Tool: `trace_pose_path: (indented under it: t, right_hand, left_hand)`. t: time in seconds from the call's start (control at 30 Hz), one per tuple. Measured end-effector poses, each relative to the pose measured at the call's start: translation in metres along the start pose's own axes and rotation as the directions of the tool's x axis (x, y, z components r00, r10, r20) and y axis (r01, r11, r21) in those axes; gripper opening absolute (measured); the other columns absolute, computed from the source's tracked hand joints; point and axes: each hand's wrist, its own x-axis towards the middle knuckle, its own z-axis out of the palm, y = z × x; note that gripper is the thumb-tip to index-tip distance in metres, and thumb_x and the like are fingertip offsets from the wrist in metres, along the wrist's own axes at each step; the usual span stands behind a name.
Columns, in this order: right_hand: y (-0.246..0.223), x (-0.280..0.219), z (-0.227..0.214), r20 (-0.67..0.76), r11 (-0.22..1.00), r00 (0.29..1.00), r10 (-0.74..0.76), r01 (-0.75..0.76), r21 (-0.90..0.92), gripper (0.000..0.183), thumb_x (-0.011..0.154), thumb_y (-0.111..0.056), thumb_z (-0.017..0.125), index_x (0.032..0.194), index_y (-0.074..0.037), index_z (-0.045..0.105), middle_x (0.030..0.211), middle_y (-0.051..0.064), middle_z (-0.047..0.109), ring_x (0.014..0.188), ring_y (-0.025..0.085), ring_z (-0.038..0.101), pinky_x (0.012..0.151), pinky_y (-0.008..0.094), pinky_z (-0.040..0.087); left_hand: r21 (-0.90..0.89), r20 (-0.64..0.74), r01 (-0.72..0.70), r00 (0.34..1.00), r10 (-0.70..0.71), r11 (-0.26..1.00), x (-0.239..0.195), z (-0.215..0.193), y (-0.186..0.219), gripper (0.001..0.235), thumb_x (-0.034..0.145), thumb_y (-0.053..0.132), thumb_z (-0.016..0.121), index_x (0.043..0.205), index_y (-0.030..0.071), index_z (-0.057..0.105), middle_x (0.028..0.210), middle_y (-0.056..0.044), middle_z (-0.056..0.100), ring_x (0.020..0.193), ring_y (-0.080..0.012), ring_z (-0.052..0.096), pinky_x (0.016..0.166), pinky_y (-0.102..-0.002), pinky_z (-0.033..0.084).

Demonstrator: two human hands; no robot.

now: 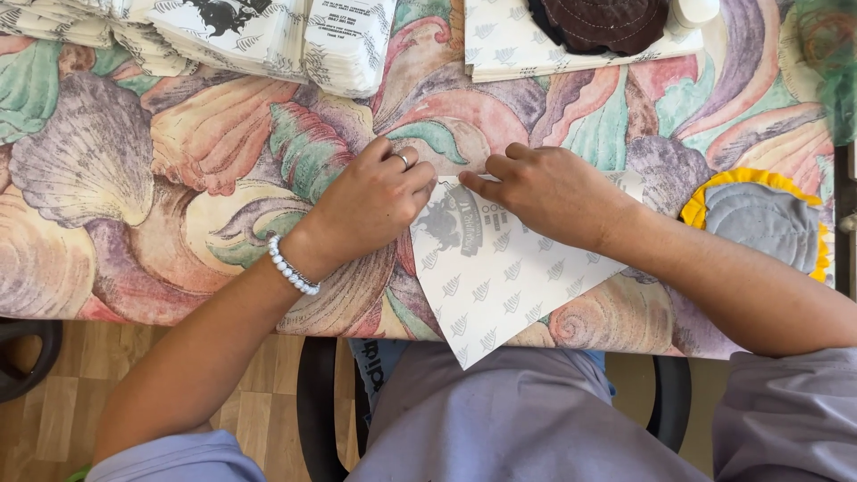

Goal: Folding printed paper sheets into wrappers and placing food items inside them.

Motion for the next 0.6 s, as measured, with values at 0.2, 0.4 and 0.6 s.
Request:
trace_pose_path:
  t: [0.2, 0.4, 0.6]
  right_hand:
    - [0.001, 0.001, -0.007, 0.028, 0.999, 1.0, -0.007, 0.006, 0.049, 0.032, 0.096, -0.009, 0.062, 0.126, -0.015, 0.073, 0.093, 0.004, 0.07, 0.082, 0.015, 0.067, 0.072, 0.028, 0.06]
    - [0.001, 0.001, 0.016, 0.037, 1.0, 0.999, -0.015, 0.015, 0.021, 0.034, 0.095, -0.01, 0.063, 0.126, -0.019, 0.072, 0.094, 0.003, 0.068, 0.084, 0.015, 0.066, 0.074, 0.026, 0.058]
    - [0.016, -0.012, 0.019, -0.092, 0.996, 0.996, -0.008, 0.016, 0.083, 0.025, 0.095, -0.008, 0.062, 0.112, -0.019, 0.078, 0.087, -0.002, 0.067, 0.084, 0.015, 0.067, 0.072, 0.024, 0.057]
  left_hand:
    - [-0.119, 0.073, 0.072, 0.995, -0.063, 0.99, 0.019, -0.036, 0.002, 0.027, 0.099, 0.001, 0.048, 0.091, 0.001, 0.074, 0.09, -0.012, 0.067, 0.096, -0.0279, 0.065, 0.088, -0.041, 0.051]
    - [-0.217, 0.115, 0.292, 0.955, -0.272, 0.932, 0.022, -0.015, 0.054, 0.034, 0.1, -0.001, 0.049, 0.131, -0.009, 0.06, 0.113, -0.025, 0.066, 0.116, -0.0387, 0.064, 0.099, -0.047, 0.052]
    - [-0.115, 0.129, 0.382, 0.921, -0.368, 0.917, 0.011, 0.002, 0.075, 0.049, 0.1, 0.006, 0.047, 0.147, -0.009, 0.045, 0.127, -0.024, 0.059, 0.129, -0.0382, 0.055, 0.115, -0.05, 0.04]
